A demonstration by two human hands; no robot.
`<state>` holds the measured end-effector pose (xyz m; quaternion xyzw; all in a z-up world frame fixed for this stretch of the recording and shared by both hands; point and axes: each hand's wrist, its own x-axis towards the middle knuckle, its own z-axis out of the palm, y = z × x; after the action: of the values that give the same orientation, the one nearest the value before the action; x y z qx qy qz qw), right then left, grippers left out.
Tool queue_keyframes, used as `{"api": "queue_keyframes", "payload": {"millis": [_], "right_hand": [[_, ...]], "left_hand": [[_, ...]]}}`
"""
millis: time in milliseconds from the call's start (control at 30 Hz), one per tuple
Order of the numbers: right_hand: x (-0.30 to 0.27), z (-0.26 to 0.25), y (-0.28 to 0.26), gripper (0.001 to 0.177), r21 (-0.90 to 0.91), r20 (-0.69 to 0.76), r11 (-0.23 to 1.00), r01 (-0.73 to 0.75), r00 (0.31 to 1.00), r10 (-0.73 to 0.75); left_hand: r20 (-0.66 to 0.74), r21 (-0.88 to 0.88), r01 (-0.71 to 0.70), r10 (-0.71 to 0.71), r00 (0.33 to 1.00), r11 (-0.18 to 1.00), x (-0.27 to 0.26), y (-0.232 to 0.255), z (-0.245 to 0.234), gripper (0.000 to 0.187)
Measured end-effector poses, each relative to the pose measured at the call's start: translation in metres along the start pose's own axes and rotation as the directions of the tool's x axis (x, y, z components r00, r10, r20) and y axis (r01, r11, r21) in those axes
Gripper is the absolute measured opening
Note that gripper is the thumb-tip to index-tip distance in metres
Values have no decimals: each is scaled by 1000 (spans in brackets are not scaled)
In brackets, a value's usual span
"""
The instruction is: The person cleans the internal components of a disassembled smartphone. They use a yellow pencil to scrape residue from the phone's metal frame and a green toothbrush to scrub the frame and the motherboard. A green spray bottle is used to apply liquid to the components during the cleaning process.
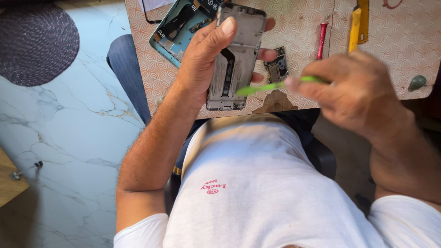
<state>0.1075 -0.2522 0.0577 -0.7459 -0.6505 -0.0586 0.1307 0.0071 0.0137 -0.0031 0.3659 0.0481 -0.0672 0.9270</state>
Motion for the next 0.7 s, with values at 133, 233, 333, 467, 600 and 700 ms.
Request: {"api": "queue_keyframes", "payload": {"millis": [133, 233, 333, 467, 600, 700], "right_hand": [[-10, 16, -2, 23, 73, -1, 997, -36, 999, 36], [-10, 18, -3, 21, 155, 11, 984, -91, 996, 90], [-2, 16, -12, 21, 238, 5, 964, -117, 993, 119], [-6, 16, -10, 22, 284, -53, 954, -99, 991, 119], [-33, 7, 15, 22, 259, -61, 957, -128, 987, 149], [-61, -12, 19, 23, 281, -26, 756, -592, 782, 622]], "left_hand": [[-10, 7, -38, 39, 999, 999, 2, -2, -2, 79], [-20, 29, -57, 58, 998, 998, 3, -3, -4, 79], [-46, 22, -56, 57, 997, 998, 1, -2, -6, 79], [-95, 24, -72, 74, 993, 997, 2, 0, -3, 77], [-78, -158, -59, 47, 996, 986, -5, 6, -2, 68], [-129, -109, -34, 19, 991, 993, -11, 14, -1, 61]]}}
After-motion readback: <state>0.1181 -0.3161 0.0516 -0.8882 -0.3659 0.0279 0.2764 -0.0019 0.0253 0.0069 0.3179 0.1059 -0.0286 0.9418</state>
